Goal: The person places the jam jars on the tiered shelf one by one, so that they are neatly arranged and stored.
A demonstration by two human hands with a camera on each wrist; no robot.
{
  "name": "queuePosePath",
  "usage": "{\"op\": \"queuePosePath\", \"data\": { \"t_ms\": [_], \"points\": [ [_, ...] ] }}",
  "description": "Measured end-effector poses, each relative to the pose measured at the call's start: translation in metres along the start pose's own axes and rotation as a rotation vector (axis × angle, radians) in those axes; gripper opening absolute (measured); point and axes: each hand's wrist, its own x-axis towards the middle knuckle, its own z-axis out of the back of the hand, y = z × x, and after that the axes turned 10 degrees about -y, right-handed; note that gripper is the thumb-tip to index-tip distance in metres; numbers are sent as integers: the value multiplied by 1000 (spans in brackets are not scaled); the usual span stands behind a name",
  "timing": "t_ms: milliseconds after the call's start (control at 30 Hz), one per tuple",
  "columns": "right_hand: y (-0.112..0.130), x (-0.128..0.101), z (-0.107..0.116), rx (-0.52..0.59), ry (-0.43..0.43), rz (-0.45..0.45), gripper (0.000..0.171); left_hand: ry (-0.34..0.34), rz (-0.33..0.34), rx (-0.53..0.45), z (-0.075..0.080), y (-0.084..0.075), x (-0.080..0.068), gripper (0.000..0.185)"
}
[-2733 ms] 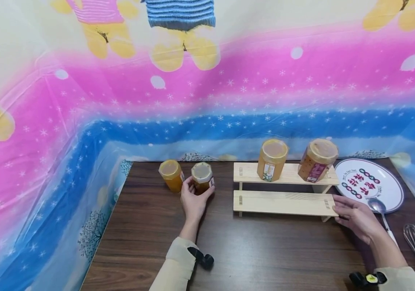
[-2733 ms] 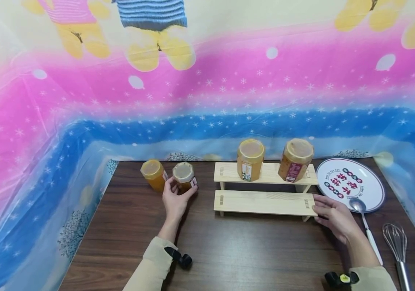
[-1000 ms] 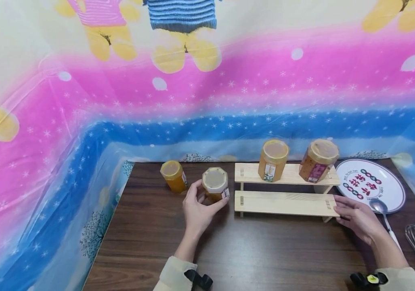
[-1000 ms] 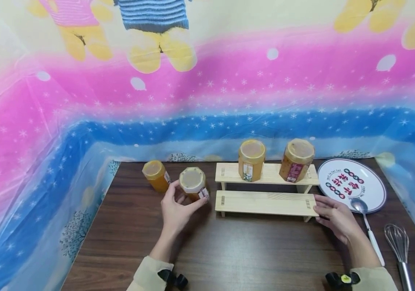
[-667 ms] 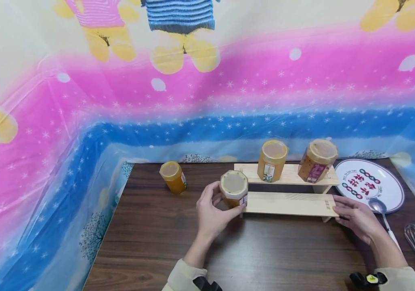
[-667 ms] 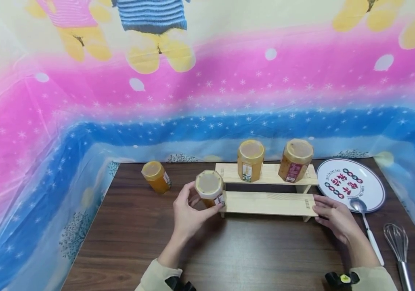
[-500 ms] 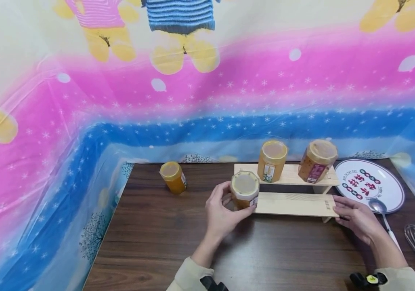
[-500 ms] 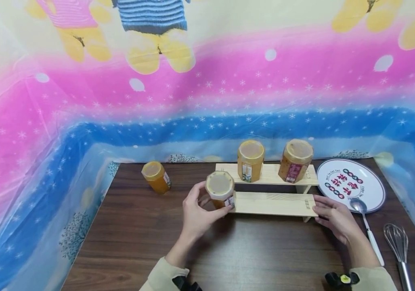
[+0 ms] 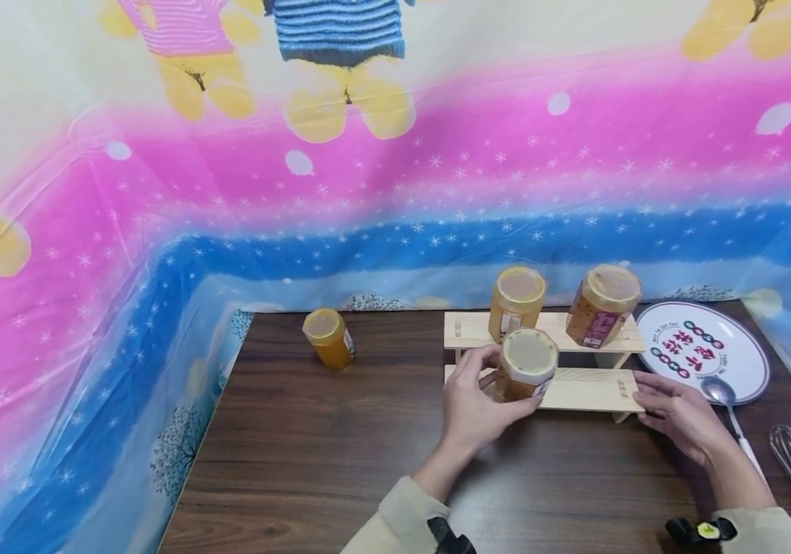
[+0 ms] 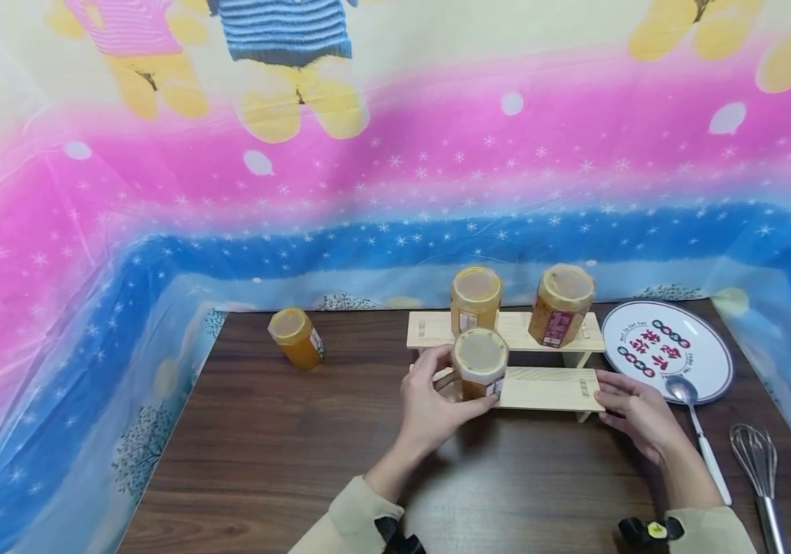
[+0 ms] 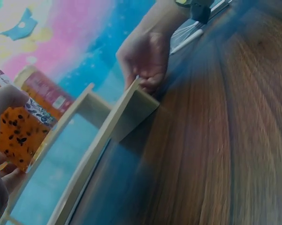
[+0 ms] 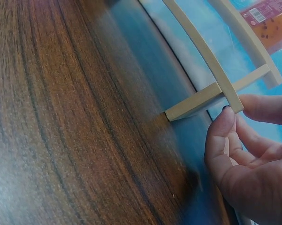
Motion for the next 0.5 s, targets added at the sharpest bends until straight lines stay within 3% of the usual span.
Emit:
{"op": "queuePosePath", "data": {
  "t_ms": [267,500],
  "points": [
    [1,-1,-1,-38,-7,11,79,33,-45,37,-34,1,-4,72],
    [0,-1,0,18,2,-1,71,66,-46,14,-58,4,-7,70]
  ]
}}
